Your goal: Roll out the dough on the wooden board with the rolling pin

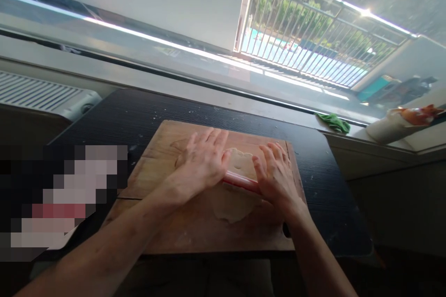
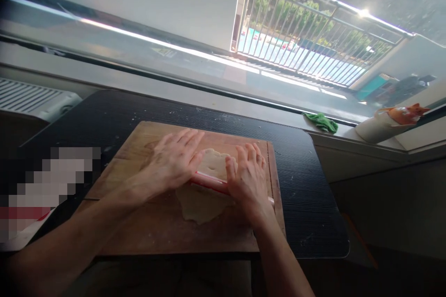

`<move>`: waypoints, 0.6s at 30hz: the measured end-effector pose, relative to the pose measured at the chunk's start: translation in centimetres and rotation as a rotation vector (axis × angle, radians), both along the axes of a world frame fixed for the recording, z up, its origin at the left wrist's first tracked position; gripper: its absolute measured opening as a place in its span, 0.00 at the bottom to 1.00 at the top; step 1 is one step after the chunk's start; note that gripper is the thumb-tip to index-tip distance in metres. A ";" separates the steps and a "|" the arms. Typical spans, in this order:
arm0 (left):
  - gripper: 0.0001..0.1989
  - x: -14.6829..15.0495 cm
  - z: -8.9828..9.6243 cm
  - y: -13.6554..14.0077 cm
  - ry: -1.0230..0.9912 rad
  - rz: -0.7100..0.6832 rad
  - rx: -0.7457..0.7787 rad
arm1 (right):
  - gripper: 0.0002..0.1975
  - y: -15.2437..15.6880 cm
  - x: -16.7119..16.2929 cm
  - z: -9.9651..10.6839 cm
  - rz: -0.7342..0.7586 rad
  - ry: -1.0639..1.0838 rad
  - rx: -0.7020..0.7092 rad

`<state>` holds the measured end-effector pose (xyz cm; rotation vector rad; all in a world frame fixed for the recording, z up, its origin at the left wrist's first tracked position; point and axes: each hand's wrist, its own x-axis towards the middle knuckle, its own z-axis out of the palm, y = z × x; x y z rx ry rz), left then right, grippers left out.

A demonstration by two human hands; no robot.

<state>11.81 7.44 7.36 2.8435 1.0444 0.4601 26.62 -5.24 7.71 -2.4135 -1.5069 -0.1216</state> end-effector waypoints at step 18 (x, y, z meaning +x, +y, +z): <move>0.27 -2.2 -0.1 -1.3 0.104 -0.037 0.014 | 0.23 -2.4 -2.4 0.2 0.074 -0.018 -0.014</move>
